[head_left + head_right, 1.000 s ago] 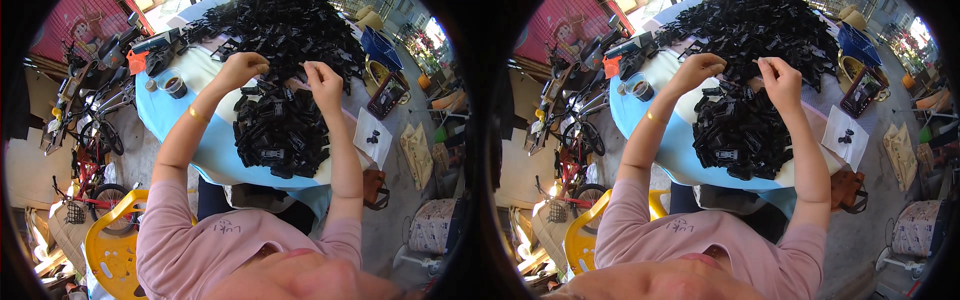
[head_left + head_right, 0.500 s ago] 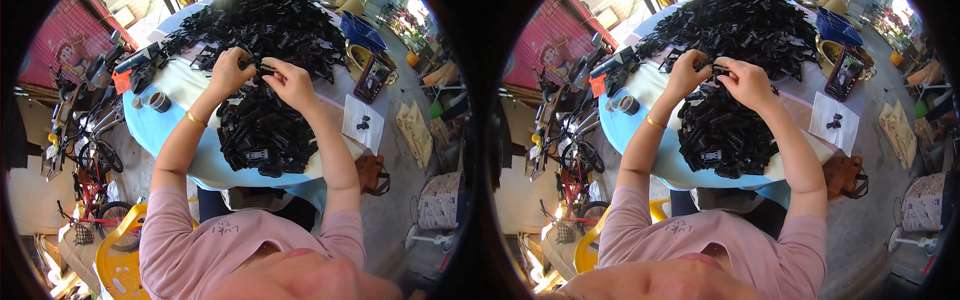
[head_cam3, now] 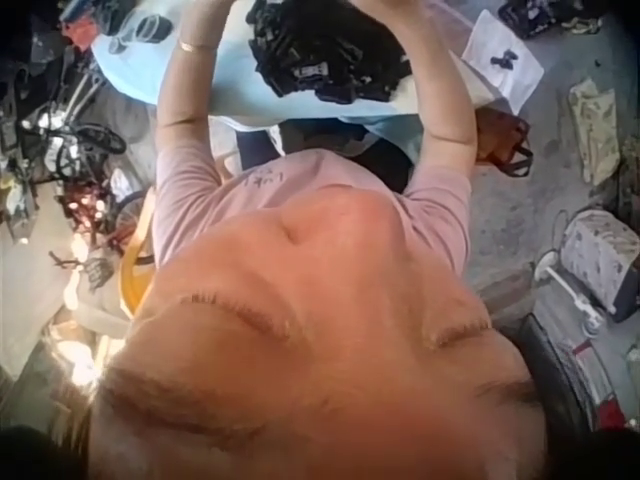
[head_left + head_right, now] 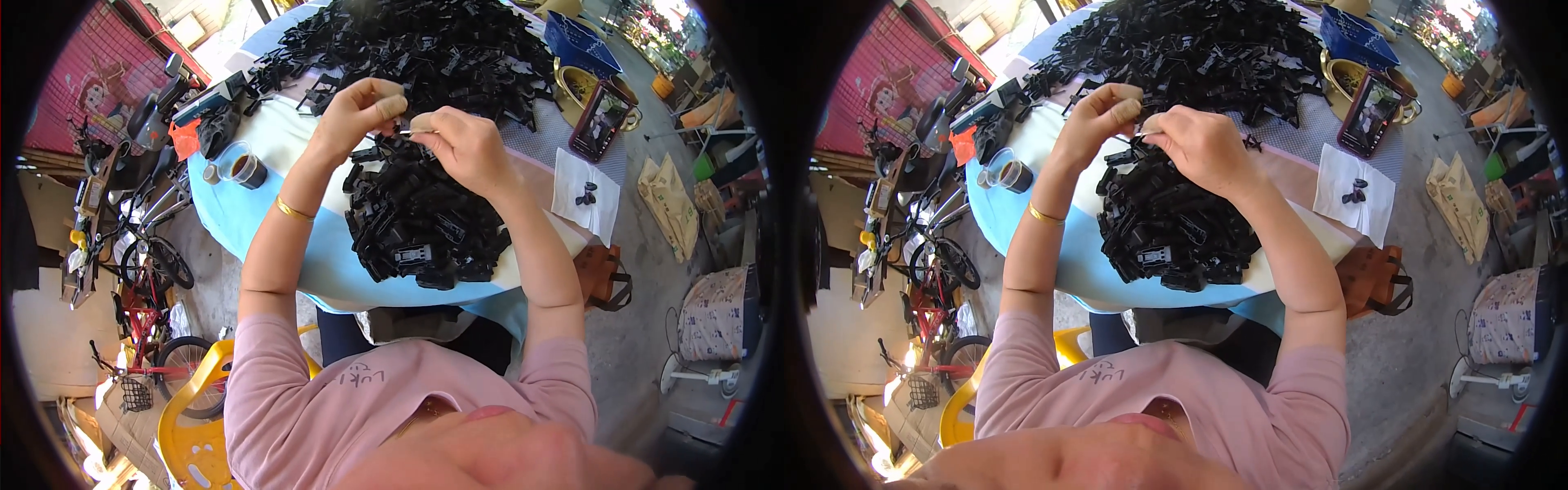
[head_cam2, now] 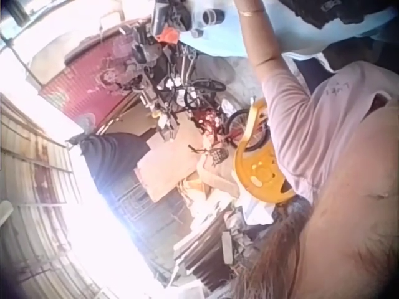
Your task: Assembling small black components by joining them together manually at a workstation.
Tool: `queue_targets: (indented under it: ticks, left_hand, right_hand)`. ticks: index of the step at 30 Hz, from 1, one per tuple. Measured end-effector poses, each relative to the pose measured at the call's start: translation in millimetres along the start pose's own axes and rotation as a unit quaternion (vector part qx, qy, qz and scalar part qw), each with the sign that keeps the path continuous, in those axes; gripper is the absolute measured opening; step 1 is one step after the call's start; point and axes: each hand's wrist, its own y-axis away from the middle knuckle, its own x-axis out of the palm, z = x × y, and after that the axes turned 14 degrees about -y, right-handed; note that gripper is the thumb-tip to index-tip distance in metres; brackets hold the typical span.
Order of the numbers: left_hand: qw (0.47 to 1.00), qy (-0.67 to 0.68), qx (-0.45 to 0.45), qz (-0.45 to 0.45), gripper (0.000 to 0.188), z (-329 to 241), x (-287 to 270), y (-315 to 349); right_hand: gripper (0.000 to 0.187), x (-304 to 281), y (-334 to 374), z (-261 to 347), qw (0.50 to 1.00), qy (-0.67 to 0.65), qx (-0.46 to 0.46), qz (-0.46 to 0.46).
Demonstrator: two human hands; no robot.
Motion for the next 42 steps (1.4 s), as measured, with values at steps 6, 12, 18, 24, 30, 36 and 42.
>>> queue_targets:
  ticks: [6,12,18,24,30,36,42]
  left_hand:
    - [0.996,0.073,0.048,-0.025,0.049,-13.0,15.1,9.8]
    - [0.997,0.043,0.05,0.046,0.079,-17.0,11.4,13.0]
    - [0.995,-0.059,0.082,0.005,0.053,-25.2,12.5,17.0]
    - [0.997,0.005,0.072,-0.04,0.046,-20.6,18.2,16.3]
    - [0.991,0.06,0.088,-0.077,0.033,-25.0,22.8,20.2]
    - [0.987,0.041,0.112,-0.105,0.026,-18.8,30.1,19.3]
    - [0.969,-0.105,0.138,-0.178,0.022,-20.2,35.1,25.1]
  right_hand:
    - [0.01,4.6,1.3,4.5,0.977,-0.138,0.151,-0.058]
    - [0.016,1.7,1.0,6.5,0.907,-0.32,0.27,-0.044]
    - [0.018,3.6,0.1,9.9,0.92,-0.292,0.259,-0.003]
    - [0.016,-2.1,-0.1,2.8,0.879,-0.367,0.259,-0.162]
    - [0.017,4.4,1.3,0.6,0.879,-0.35,0.305,-0.104]
    - [0.016,2.8,-0.3,5.2,0.889,-0.323,0.309,-0.095]
    - [0.015,7.4,0.9,10.2,0.878,-0.334,0.33,-0.091]
